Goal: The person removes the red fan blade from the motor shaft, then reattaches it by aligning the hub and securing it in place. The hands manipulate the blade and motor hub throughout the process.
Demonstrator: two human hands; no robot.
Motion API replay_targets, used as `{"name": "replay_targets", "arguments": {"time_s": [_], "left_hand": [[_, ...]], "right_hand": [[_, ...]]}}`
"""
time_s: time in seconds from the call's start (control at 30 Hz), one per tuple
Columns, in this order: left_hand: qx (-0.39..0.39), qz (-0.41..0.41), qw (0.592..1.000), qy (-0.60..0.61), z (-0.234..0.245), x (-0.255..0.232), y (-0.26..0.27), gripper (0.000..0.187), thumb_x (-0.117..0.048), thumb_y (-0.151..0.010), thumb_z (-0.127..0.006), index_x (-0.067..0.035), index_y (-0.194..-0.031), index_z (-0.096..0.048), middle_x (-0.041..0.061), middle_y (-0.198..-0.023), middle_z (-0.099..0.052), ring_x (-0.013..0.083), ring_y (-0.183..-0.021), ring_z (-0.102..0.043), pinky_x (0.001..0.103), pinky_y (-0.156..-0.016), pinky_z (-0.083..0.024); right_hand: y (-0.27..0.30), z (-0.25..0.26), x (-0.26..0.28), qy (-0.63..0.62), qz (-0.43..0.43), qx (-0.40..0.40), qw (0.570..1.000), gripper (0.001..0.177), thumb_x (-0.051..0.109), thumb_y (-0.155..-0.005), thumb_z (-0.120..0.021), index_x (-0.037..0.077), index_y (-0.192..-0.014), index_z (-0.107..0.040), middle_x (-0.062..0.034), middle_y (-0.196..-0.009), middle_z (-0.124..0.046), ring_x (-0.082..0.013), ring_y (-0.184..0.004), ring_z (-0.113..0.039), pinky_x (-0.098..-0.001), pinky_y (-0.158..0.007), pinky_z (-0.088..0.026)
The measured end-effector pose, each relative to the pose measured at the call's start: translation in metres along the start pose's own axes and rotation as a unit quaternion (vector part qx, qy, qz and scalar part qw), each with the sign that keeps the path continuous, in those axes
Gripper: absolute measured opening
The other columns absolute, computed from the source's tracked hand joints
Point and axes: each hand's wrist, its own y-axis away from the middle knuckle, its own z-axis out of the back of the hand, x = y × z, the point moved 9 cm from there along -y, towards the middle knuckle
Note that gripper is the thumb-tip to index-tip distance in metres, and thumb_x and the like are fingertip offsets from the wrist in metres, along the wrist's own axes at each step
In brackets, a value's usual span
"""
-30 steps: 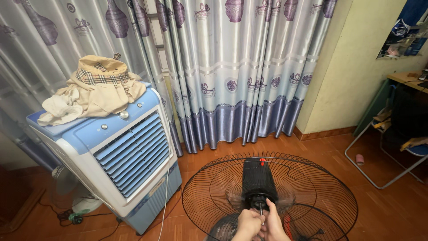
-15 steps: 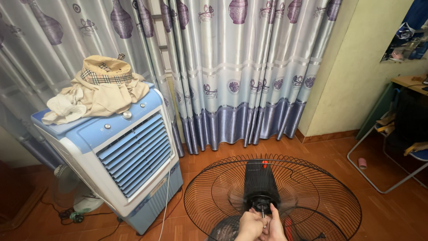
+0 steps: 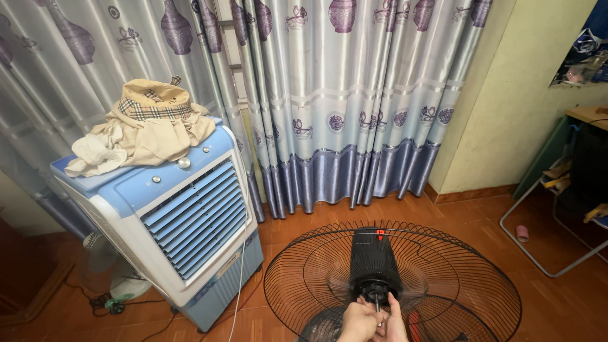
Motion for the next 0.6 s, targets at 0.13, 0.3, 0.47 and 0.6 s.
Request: {"name": "replay_targets", "arguments": {"time_s": [0.13,0.3,0.47,0.6], "left_hand": [[-0.01,-0.02,1.0,-0.007,0.003,-0.005,0.006,0.015,-0.017,-0.092,-0.077,-0.004,-0.085,-0.08,0.005,-0.076,-0.077,0.0105,-0.066,-0.072,0.027,-0.068,-0.057],[0.024,0.028,0.999,0.038,-0.002,-0.004,0.012,0.017,-0.016,-0.096,-0.072,-0.007,-0.084,-0.08,0.006,-0.074,-0.076,0.011,-0.047,-0.065,0.027,-0.049,-0.053],[0.017,0.033,0.999,0.017,-0.001,-0.007,0.014,0.02,-0.017,-0.097,-0.071,-0.004,-0.084,-0.079,0.005,-0.072,-0.076,0.0106,-0.048,-0.065,0.027,-0.05,-0.054],[0.019,0.012,0.999,0.033,-0.002,-0.011,0.018,0.019,-0.017,-0.097,-0.073,-0.002,-0.088,-0.081,0.006,-0.072,-0.076,0.0107,-0.048,-0.066,0.027,-0.048,-0.055]], "right_hand": [[-0.002,0.0,-0.004,-0.013,-0.015,0.016,1.0,0.097,0.077,-0.095,-0.032,-0.009,-0.124,-0.065,-0.0163,-0.12,-0.071,-0.0251,-0.102,-0.067,-0.0359,-0.095,-0.051],[0.0,-0.005,-0.005,-0.017,-0.014,0.048,0.999,0.095,0.078,-0.093,-0.035,-0.007,-0.121,-0.068,-0.016,-0.115,-0.074,-0.0238,-0.09,-0.068,-0.0334,-0.08,-0.054],[0.017,-0.013,-0.005,-0.021,-0.012,0.024,0.999,0.093,0.074,-0.097,-0.032,-0.009,-0.124,-0.065,-0.0156,-0.119,-0.072,-0.0238,-0.093,-0.067,-0.0341,-0.083,-0.055],[0.023,-0.008,-0.006,-0.022,-0.016,-0.02,0.999,0.091,0.071,-0.099,-0.027,-0.008,-0.128,-0.061,-0.0146,-0.117,-0.071,-0.024,-0.089,-0.069,-0.0349,-0.081,-0.056]]}}
